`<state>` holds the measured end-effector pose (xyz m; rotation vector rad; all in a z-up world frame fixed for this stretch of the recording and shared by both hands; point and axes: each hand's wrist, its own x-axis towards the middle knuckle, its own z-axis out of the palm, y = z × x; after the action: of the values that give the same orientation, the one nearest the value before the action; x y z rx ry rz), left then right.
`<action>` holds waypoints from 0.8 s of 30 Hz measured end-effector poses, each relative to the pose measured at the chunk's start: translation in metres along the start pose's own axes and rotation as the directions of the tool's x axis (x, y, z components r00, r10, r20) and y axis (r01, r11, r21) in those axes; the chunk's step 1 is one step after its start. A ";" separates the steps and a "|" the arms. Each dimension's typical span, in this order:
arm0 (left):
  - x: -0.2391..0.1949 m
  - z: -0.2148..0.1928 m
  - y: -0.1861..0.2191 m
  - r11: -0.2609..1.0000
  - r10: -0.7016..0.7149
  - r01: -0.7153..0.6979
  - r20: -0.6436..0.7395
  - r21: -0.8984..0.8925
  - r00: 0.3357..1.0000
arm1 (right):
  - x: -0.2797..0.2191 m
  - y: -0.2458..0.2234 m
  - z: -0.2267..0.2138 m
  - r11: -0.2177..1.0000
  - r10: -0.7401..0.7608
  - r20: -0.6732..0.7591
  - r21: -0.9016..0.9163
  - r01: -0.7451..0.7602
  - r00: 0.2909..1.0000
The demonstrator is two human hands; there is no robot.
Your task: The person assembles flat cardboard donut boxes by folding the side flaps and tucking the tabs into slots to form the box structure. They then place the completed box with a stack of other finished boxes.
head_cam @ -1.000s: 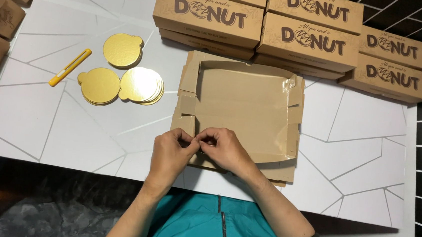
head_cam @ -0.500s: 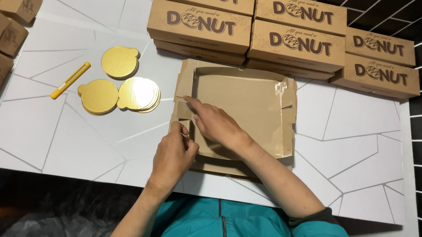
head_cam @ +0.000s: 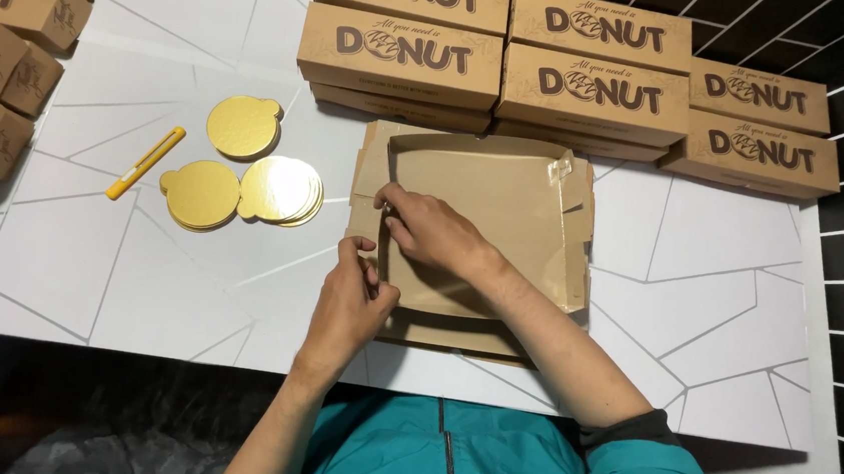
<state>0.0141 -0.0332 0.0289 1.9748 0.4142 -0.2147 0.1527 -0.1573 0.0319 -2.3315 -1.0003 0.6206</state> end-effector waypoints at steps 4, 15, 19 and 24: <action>-0.009 -0.013 0.028 1.000 0.002 -0.001 0.025 -0.007 1.000 | -0.013 -0.015 -0.018 0.990 0.019 -0.016 0.143 -0.016 1.000; 0.013 -0.005 0.016 0.987 0.010 0.007 -0.103 0.162 0.995 | 0.006 -0.001 -0.006 0.974 0.122 -0.154 0.209 -0.088 0.981; 0.010 -0.002 0.023 0.994 0.092 -0.084 -0.127 0.070 0.988 | 0.007 -0.006 -0.009 0.960 0.145 -0.189 0.266 -0.091 0.971; 0.022 0.003 0.011 0.995 0.095 -0.090 -0.172 0.036 0.980 | 0.001 0.002 0.001 0.960 0.164 -0.191 0.257 -0.112 0.968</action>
<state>0.0391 -0.0355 0.0294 2.0423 0.4318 0.0121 0.1537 -0.1575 0.0296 -2.2037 -0.6303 0.5054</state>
